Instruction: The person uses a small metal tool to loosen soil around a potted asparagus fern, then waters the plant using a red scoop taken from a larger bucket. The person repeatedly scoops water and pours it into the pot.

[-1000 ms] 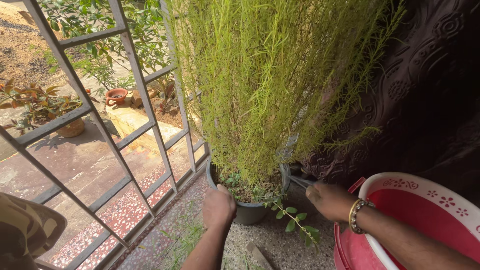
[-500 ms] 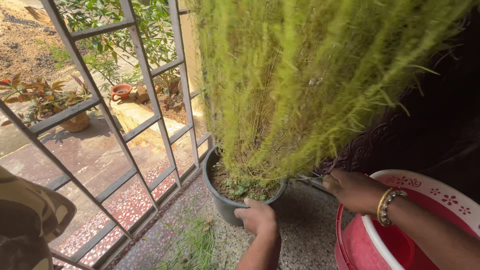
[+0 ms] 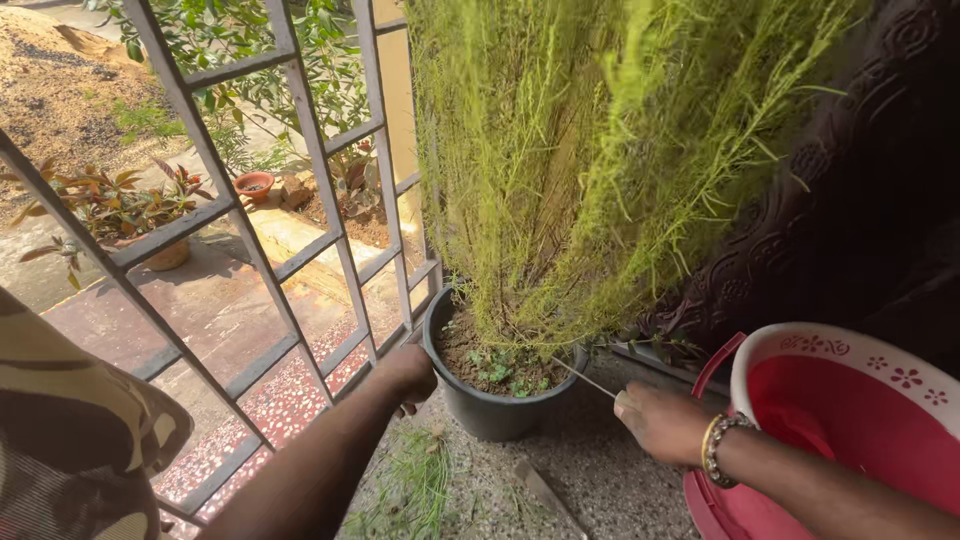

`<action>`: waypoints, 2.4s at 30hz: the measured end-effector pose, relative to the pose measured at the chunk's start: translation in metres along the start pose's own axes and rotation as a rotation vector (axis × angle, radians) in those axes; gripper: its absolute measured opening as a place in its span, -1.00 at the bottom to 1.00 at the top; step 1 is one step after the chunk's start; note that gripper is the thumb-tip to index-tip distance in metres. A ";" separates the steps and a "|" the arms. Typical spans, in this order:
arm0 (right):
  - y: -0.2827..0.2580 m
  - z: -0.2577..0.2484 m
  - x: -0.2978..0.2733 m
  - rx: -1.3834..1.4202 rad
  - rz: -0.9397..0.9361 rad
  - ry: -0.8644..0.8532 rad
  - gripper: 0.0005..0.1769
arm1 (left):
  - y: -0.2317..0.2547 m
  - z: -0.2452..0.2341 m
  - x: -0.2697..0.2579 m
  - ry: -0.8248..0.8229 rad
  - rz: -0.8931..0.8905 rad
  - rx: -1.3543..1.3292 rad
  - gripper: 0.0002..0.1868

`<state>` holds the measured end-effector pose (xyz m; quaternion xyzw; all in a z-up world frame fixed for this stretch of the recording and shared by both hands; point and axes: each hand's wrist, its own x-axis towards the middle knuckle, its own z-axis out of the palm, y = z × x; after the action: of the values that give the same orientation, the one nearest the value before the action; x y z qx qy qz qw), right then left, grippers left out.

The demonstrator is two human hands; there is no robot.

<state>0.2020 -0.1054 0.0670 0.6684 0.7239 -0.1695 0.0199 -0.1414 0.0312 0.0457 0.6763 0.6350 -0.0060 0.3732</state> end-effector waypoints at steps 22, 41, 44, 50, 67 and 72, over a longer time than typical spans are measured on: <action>-0.174 0.035 0.063 0.289 0.067 0.089 -0.74 | -0.093 -0.036 0.129 -0.054 0.220 -0.818 -0.55; -0.127 0.068 0.062 0.328 -0.012 0.187 -0.73 | -0.087 -0.056 0.118 -0.283 -0.046 -0.952 -0.70; -0.122 0.074 0.057 0.228 0.236 0.004 -0.68 | -0.106 -0.071 0.126 -0.364 0.029 -0.954 -0.71; -0.136 0.105 0.067 0.327 0.174 0.200 -0.68 | -0.114 -0.063 0.131 -0.400 0.044 -0.979 -0.80; -0.194 0.053 0.086 0.369 0.240 0.297 -0.72 | -0.110 -0.068 0.119 -0.322 0.087 -0.700 -0.72; -0.191 0.055 0.090 0.322 0.319 0.304 -0.71 | -0.109 -0.070 0.115 -0.361 0.054 -0.733 -0.70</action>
<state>-0.0042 -0.0437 0.0337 0.7863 0.5681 -0.1748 -0.1688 -0.2461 0.1560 -0.0130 0.5030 0.5015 0.1117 0.6950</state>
